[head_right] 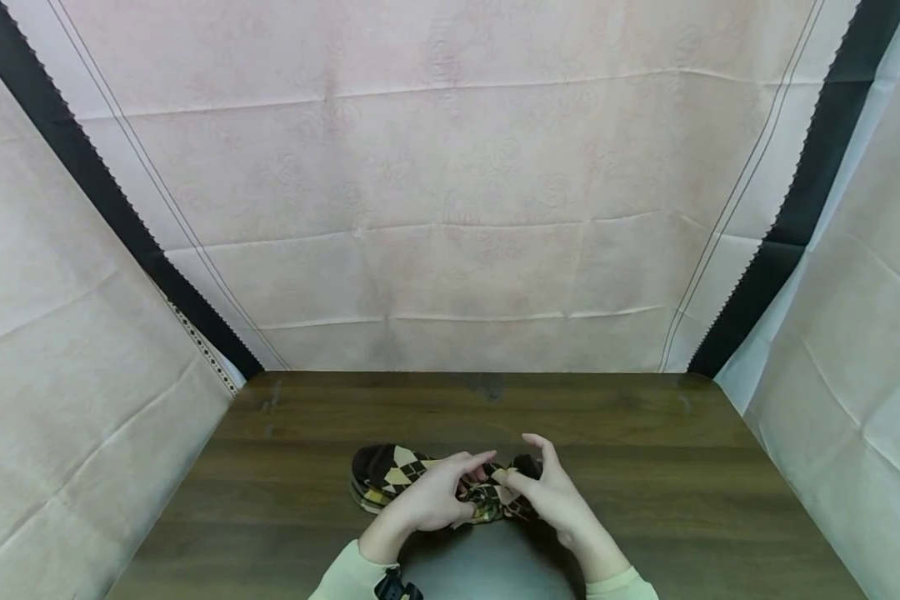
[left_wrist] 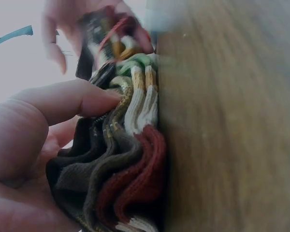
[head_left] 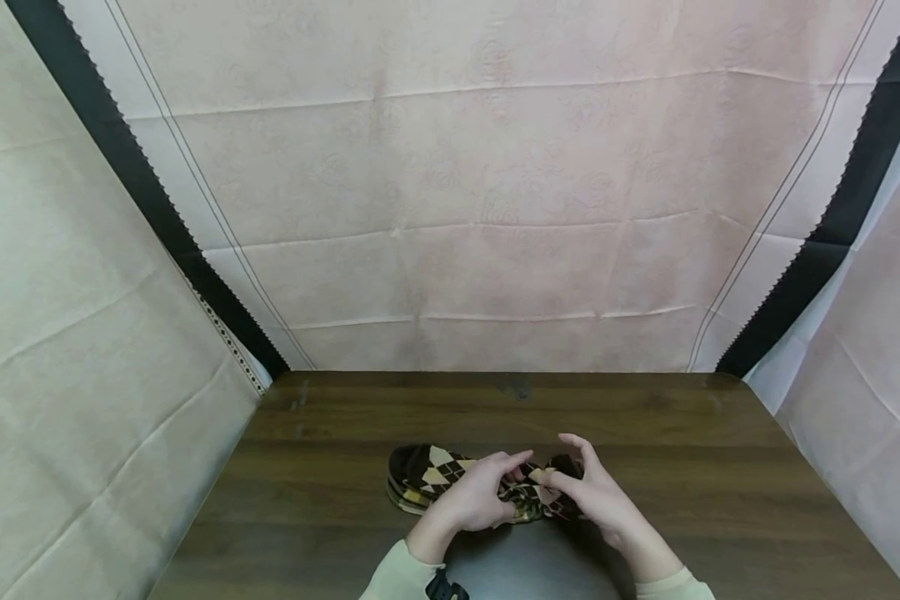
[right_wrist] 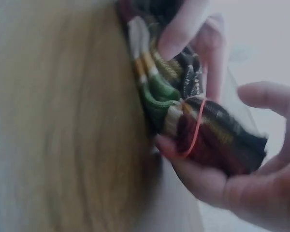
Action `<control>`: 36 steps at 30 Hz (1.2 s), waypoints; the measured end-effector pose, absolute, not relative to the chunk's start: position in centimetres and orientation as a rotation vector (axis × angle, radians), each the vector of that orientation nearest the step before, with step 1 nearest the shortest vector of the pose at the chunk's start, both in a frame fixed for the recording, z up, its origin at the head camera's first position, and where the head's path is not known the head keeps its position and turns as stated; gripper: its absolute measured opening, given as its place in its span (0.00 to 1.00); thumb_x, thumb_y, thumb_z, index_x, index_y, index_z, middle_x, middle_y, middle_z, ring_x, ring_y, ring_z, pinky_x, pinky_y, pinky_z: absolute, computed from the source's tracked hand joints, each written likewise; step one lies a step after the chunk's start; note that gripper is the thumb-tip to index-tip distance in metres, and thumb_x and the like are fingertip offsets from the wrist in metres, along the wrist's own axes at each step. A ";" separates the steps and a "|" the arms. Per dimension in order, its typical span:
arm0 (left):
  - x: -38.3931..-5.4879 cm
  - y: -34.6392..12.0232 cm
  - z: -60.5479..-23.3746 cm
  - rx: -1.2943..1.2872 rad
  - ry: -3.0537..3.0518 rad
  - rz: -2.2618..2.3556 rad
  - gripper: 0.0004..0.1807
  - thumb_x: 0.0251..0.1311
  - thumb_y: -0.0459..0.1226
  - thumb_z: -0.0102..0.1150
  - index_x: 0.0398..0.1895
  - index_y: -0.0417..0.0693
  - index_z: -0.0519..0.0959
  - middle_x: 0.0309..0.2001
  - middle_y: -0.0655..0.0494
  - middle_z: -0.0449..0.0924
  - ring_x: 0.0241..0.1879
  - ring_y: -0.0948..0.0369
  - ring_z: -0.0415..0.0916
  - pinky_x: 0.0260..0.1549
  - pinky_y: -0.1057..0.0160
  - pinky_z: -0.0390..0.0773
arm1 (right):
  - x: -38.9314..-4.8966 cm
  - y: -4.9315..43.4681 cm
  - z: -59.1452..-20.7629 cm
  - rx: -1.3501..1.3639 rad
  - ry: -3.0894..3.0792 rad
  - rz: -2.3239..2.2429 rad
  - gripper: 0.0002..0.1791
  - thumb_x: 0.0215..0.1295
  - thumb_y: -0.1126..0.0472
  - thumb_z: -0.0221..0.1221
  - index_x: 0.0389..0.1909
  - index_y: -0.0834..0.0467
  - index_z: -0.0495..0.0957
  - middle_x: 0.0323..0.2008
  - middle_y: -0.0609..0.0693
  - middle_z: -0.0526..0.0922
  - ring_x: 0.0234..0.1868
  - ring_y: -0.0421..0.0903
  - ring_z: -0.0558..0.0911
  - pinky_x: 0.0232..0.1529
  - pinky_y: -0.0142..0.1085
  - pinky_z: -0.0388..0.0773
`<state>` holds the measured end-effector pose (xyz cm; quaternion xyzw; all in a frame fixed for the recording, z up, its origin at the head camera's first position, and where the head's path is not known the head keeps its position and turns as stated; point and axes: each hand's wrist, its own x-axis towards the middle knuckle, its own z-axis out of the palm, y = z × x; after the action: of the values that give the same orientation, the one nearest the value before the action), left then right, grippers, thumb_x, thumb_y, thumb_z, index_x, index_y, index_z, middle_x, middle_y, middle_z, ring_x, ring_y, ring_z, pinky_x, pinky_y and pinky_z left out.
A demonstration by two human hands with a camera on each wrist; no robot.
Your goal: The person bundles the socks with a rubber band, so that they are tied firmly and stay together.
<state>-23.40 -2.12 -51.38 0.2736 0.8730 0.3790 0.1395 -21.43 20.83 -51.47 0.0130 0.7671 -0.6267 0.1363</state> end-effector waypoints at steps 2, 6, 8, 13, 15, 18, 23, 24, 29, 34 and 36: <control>-23.5 -2.1 -51.5 0.772 2.525 1.096 0.47 0.57 0.22 0.69 0.82 0.52 0.68 0.52 0.61 0.77 0.44 0.65 0.72 0.37 0.64 0.73 | -21.5 20.8 -51.3 0.064 2.006 -1.994 0.46 0.72 0.60 0.63 0.84 0.54 0.49 0.80 0.68 0.44 0.63 0.66 0.75 0.49 0.58 0.82; -23.6 -2.3 -51.6 0.740 2.553 1.098 0.45 0.58 0.24 0.67 0.82 0.52 0.69 0.56 0.59 0.77 0.43 0.64 0.72 0.40 0.62 0.74 | -21.7 20.6 -51.1 0.031 1.697 -2.223 0.52 0.66 0.74 0.59 0.86 0.55 0.42 0.76 0.66 0.48 0.54 0.55 0.78 0.51 0.49 0.84; -23.6 -2.4 -51.6 0.724 2.571 1.099 0.45 0.59 0.26 0.67 0.82 0.53 0.69 0.59 0.57 0.77 0.44 0.63 0.73 0.41 0.61 0.73 | -21.8 20.4 -51.2 -0.020 1.676 -2.246 0.55 0.64 0.77 0.59 0.87 0.55 0.40 0.74 0.66 0.53 0.55 0.53 0.78 0.53 0.44 0.82; -23.8 -2.6 -51.6 0.737 2.600 1.085 0.44 0.59 0.27 0.66 0.81 0.52 0.69 0.60 0.56 0.78 0.50 0.63 0.74 0.45 0.60 0.74 | -21.9 20.0 -51.4 -0.089 1.841 -2.151 0.58 0.62 0.77 0.62 0.87 0.52 0.41 0.77 0.64 0.53 0.61 0.55 0.74 0.52 0.40 0.79; -23.9 -2.6 -51.7 0.756 2.602 1.069 0.43 0.59 0.27 0.67 0.81 0.50 0.70 0.58 0.58 0.78 0.53 0.64 0.75 0.48 0.61 0.75 | -21.9 20.0 -51.4 -0.085 1.977 -2.051 0.58 0.61 0.75 0.64 0.87 0.51 0.43 0.79 0.64 0.52 0.65 0.59 0.70 0.55 0.44 0.76; -23.8 -2.6 -51.9 0.779 2.600 1.051 0.41 0.61 0.28 0.69 0.80 0.47 0.71 0.56 0.60 0.78 0.55 0.65 0.75 0.50 0.63 0.75 | -21.9 20.2 -51.3 -0.080 2.193 -1.862 0.57 0.61 0.71 0.68 0.86 0.52 0.46 0.82 0.65 0.49 0.73 0.64 0.63 0.62 0.52 0.70; -23.7 -2.4 -51.8 0.778 2.617 1.014 0.39 0.60 0.31 0.75 0.77 0.46 0.74 0.56 0.60 0.78 0.56 0.63 0.75 0.52 0.62 0.77 | -22.2 21.2 -51.0 -0.095 2.306 -1.727 0.51 0.68 0.66 0.65 0.86 0.54 0.47 0.82 0.70 0.48 0.81 0.70 0.51 0.69 0.66 0.63; -23.6 -2.3 -51.7 0.774 2.625 0.991 0.40 0.60 0.31 0.77 0.77 0.47 0.74 0.57 0.59 0.77 0.56 0.63 0.75 0.53 0.62 0.77 | -22.3 21.4 -50.9 -0.097 2.309 -1.719 0.50 0.69 0.65 0.64 0.86 0.54 0.47 0.82 0.71 0.48 0.81 0.71 0.50 0.69 0.67 0.62; -23.2 -1.8 -51.3 0.777 2.655 0.832 0.43 0.58 0.32 0.81 0.77 0.52 0.74 0.61 0.59 0.74 0.63 0.59 0.71 0.57 0.61 0.77 | -22.4 22.6 -50.7 -0.070 2.341 -1.680 0.45 0.77 0.58 0.62 0.86 0.55 0.49 0.81 0.72 0.52 0.80 0.73 0.54 0.71 0.70 0.61; -23.1 -2.5 -50.4 0.934 2.635 0.812 0.39 0.64 0.35 0.76 0.78 0.54 0.74 0.64 0.58 0.74 0.64 0.61 0.72 0.58 0.63 0.77 | -22.6 23.8 -50.5 -0.044 2.409 -1.633 0.44 0.79 0.51 0.62 0.85 0.57 0.51 0.81 0.71 0.53 0.79 0.73 0.57 0.71 0.70 0.61; -23.4 -3.9 -49.7 1.032 2.635 0.868 0.37 0.68 0.38 0.73 0.80 0.54 0.72 0.67 0.56 0.74 0.64 0.61 0.74 0.60 0.62 0.77 | -22.9 24.4 -50.1 -0.053 2.457 -1.596 0.45 0.80 0.45 0.61 0.86 0.57 0.50 0.82 0.71 0.51 0.80 0.73 0.55 0.72 0.70 0.60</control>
<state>-23.35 -3.94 -49.71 0.3472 0.8865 0.2920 0.0909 -22.88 24.44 -50.14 -0.0179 0.8338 -0.5415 0.1056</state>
